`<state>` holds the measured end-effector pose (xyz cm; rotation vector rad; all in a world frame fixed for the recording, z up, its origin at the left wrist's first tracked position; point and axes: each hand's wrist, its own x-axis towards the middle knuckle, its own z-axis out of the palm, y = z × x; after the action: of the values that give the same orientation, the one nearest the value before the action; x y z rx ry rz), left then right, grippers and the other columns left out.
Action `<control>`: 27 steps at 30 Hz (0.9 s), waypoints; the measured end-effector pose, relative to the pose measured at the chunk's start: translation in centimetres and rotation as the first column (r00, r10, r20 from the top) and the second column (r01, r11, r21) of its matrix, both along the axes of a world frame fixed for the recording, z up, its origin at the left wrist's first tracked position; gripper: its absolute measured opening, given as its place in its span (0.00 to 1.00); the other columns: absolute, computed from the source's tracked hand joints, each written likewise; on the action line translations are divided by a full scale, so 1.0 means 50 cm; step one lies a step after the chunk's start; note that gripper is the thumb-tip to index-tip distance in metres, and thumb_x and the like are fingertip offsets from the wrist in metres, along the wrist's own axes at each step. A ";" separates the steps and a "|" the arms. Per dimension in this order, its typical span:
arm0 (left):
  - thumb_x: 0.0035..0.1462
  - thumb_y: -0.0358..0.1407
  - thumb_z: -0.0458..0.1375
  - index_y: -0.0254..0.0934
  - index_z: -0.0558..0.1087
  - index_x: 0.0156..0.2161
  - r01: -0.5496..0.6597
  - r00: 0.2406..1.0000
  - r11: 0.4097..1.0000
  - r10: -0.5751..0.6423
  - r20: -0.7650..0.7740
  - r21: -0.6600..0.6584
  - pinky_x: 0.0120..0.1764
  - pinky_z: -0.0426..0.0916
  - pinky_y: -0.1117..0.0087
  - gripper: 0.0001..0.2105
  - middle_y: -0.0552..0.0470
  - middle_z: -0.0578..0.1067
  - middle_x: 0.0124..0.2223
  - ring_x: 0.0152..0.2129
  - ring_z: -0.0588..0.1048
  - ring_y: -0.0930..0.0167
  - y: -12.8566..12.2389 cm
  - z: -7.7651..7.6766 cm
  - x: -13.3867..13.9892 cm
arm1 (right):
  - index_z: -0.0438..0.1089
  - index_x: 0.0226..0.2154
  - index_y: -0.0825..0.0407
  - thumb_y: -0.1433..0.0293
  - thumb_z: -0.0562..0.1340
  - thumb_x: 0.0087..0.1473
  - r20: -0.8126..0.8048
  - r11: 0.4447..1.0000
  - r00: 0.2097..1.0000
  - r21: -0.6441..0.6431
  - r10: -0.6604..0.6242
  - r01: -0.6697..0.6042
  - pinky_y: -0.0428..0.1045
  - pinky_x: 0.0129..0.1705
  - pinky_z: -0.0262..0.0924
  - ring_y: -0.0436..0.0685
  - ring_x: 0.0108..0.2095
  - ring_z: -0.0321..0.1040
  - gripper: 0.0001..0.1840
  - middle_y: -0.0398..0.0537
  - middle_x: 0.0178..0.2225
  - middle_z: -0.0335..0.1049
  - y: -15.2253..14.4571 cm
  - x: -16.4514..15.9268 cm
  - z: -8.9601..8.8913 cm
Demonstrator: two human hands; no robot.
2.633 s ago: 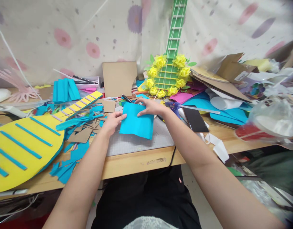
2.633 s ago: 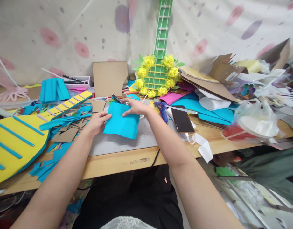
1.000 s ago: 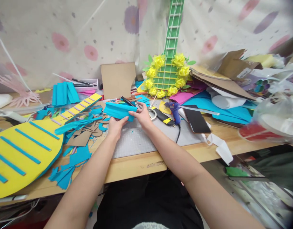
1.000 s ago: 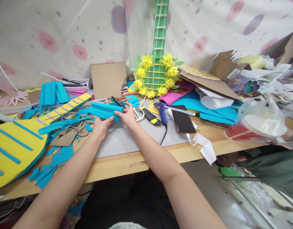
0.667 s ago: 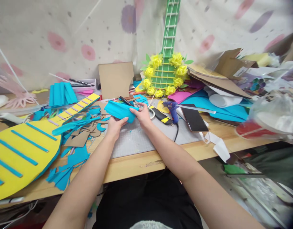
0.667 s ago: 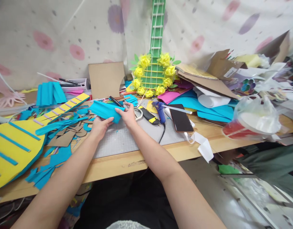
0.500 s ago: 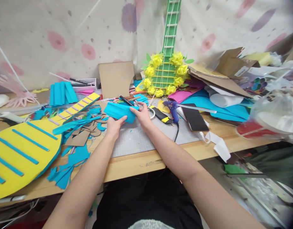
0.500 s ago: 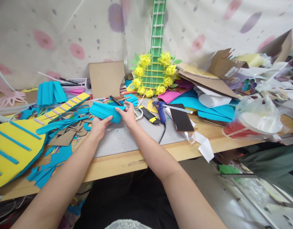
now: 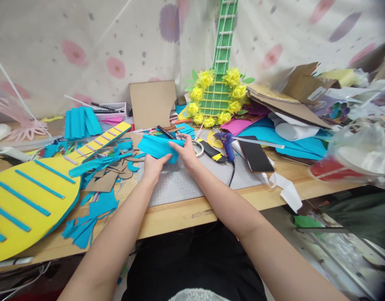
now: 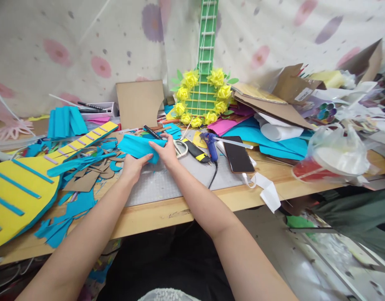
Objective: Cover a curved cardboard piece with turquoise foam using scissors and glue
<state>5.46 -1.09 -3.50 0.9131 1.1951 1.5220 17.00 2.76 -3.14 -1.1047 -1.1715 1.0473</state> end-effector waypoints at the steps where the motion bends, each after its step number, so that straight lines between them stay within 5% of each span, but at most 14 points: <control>1: 0.28 0.33 0.70 0.33 0.73 0.39 -0.002 1.000 1.000 0.002 -0.004 0.011 0.43 0.69 0.60 0.26 0.43 0.77 0.42 0.38 0.75 0.62 0.001 -0.001 0.001 | 0.58 0.39 0.49 0.59 0.67 0.34 0.011 1.000 1.000 0.015 -0.007 0.007 0.50 0.44 0.57 0.54 0.42 0.60 0.29 0.45 0.40 0.62 -0.001 0.000 0.001; 6: 0.29 0.32 0.70 0.35 0.70 0.42 0.039 0.999 0.999 -0.038 0.032 -0.013 0.43 0.69 0.60 0.28 0.44 0.77 0.42 0.38 0.75 0.63 0.002 0.002 -0.001 | 0.57 0.39 0.50 0.62 0.66 0.34 -0.056 1.000 0.998 -0.003 0.018 -0.019 0.53 0.46 0.57 0.56 0.44 0.60 0.28 0.47 0.43 0.62 0.001 0.008 0.004; 11: 0.32 0.37 0.69 0.33 0.70 0.33 0.028 0.994 0.997 -0.021 0.111 -0.065 0.37 0.72 0.62 0.20 0.47 0.77 0.33 0.30 0.76 0.68 0.001 0.016 -0.019 | 0.58 0.43 0.50 0.59 0.68 0.31 -0.106 0.996 0.991 -0.039 0.078 -0.082 0.52 0.44 0.58 0.57 0.44 0.61 0.35 0.49 0.44 0.63 0.007 0.021 0.008; 27: 0.34 0.39 0.68 0.32 0.72 0.28 -0.109 0.978 0.987 0.128 0.164 -0.120 0.32 0.72 0.65 0.15 0.50 0.75 0.22 0.23 0.76 0.68 0.016 0.028 -0.063 | 0.59 0.39 0.50 0.60 0.68 0.30 0.055 0.999 0.998 -0.021 0.041 -0.039 0.53 0.46 0.55 0.58 0.46 0.58 0.31 0.47 0.43 0.62 0.008 0.030 0.009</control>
<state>2.32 -0.29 -2.08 0.6336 1.2122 1.5787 18.47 3.14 -2.71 -1.1359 -1.2338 1.0672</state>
